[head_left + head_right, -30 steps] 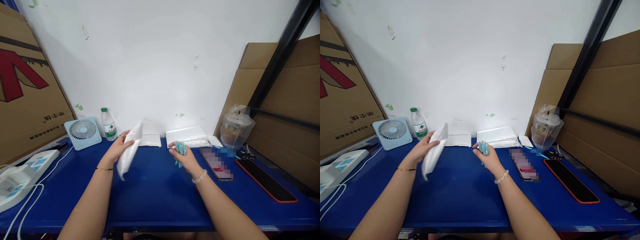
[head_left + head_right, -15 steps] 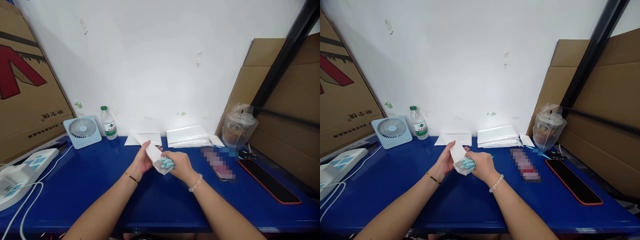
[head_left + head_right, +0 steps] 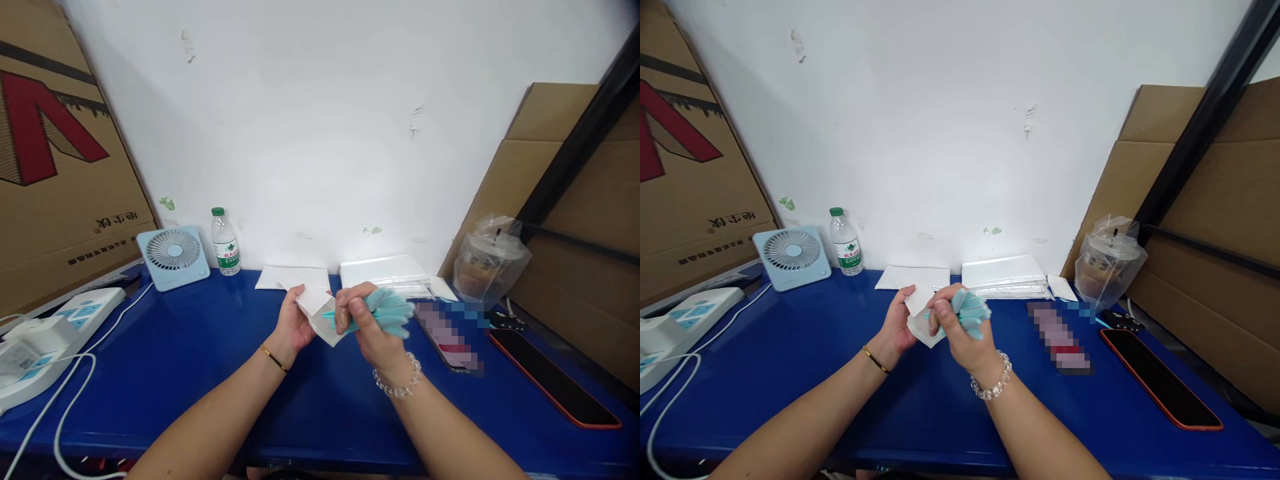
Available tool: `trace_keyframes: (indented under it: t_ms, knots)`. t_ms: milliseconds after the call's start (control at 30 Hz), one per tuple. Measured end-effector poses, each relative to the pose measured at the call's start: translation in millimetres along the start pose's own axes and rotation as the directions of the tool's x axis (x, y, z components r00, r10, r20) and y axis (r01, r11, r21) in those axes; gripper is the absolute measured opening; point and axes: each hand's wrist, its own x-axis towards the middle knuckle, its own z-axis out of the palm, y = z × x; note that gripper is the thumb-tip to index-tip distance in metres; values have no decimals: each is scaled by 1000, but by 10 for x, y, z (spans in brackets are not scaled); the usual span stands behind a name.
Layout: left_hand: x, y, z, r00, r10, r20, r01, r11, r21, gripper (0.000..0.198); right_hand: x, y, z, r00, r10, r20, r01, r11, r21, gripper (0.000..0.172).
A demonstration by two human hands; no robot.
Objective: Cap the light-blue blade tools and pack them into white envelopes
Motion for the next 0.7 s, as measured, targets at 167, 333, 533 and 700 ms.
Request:
trace_keyframes:
  t_ms: [167,333,533,700]
  knots:
    - [-85,-8,61,998,-54,22,55,996,-75,33,90,49,0,951,-62,303,191,888,-419,15]
    - [-138,47,78,998,-58,16,59,993,-104,27,308,-51,-59,853,-1,521,286,837,-466,13]
    - [-173,149,162,999,-2,50,15,967,-256,24,675,-152,-56,735,89,672,164,939,-303,30]
    - [-134,201,273,999,32,24,-23,945,-326,29,853,-152,-79,756,162,634,61,947,-315,30]
